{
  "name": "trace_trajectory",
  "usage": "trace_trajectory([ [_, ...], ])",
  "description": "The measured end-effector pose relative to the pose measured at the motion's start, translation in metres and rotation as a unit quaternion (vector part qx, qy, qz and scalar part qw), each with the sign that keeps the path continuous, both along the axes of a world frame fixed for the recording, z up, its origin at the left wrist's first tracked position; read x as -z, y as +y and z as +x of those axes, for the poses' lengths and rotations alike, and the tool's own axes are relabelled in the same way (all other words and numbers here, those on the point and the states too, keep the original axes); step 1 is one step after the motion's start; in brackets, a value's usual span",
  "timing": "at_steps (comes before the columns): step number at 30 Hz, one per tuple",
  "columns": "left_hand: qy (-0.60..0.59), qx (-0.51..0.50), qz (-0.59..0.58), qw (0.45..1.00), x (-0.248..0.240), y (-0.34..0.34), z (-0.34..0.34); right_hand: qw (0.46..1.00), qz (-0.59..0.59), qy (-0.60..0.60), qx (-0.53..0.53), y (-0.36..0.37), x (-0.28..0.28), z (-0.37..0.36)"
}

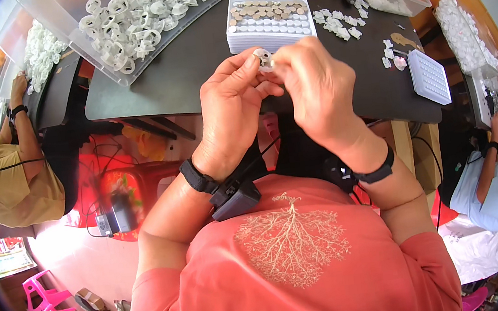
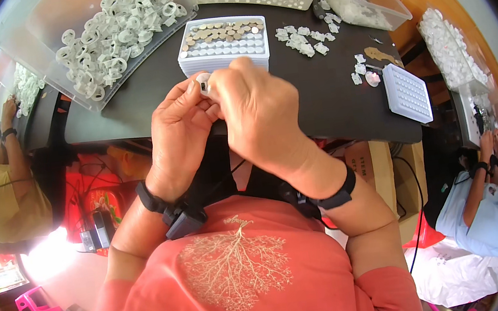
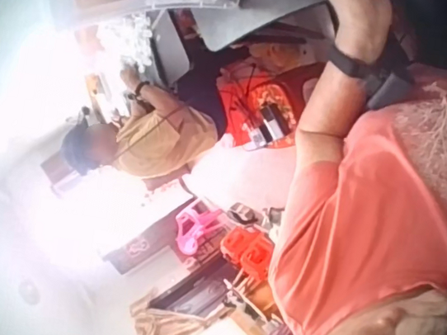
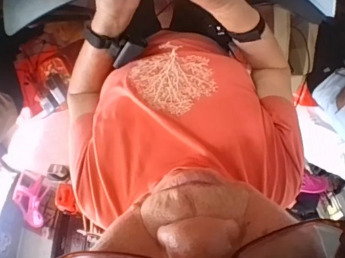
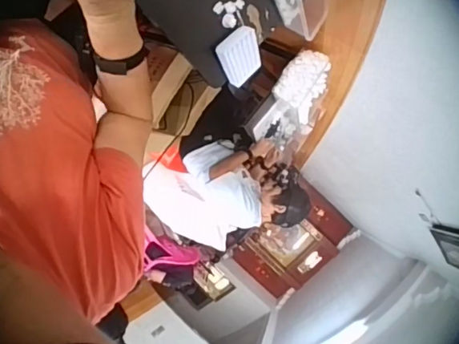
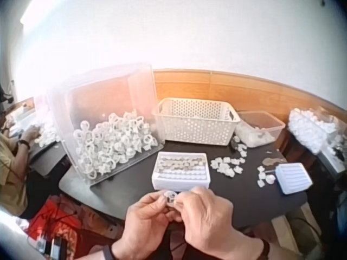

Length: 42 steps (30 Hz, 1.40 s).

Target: Manually assembling small white plastic components by inserting metal or electronic pieces and joining parts together.

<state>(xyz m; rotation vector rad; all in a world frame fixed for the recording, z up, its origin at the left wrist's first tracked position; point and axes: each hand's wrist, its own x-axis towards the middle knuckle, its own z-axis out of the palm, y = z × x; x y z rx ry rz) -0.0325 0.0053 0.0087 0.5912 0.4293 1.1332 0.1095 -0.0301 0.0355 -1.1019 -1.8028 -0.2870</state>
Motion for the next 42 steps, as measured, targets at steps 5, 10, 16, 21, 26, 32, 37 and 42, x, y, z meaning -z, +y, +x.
trace_trajectory([
  [5,0.002,0.047,0.035,0.998,0.003,0.003,-0.004,0.998,0.028,-0.051,0.023,0.021,0.011,0.008],
  [10,0.01,0.039,0.034,0.999,0.002,0.002,-0.005,0.999,-0.015,0.019,-0.044,0.02,0.013,0.013],
  [16,0.03,0.033,0.037,0.998,0.0,0.0,-0.004,0.966,-0.136,0.174,-0.137,0.015,0.008,0.013],
  [21,0.029,0.035,0.046,0.998,0.003,0.0,-0.002,0.939,-0.18,0.237,-0.173,0.012,0.008,0.011],
  [26,0.035,0.029,0.048,0.998,0.002,-0.003,0.0,0.905,-0.222,0.317,-0.176,0.006,0.009,0.007],
  [32,0.049,0.023,0.058,0.997,0.002,-0.003,0.003,0.805,-0.343,0.443,-0.194,0.005,-0.003,0.012],
  [37,0.061,0.025,0.065,0.996,0.002,-0.004,0.002,0.766,-0.383,0.468,-0.218,0.01,-0.006,0.017],
  [42,0.092,0.034,0.079,0.992,0.0,-0.005,0.002,0.801,-0.337,0.457,-0.191,0.008,0.003,0.009],
])
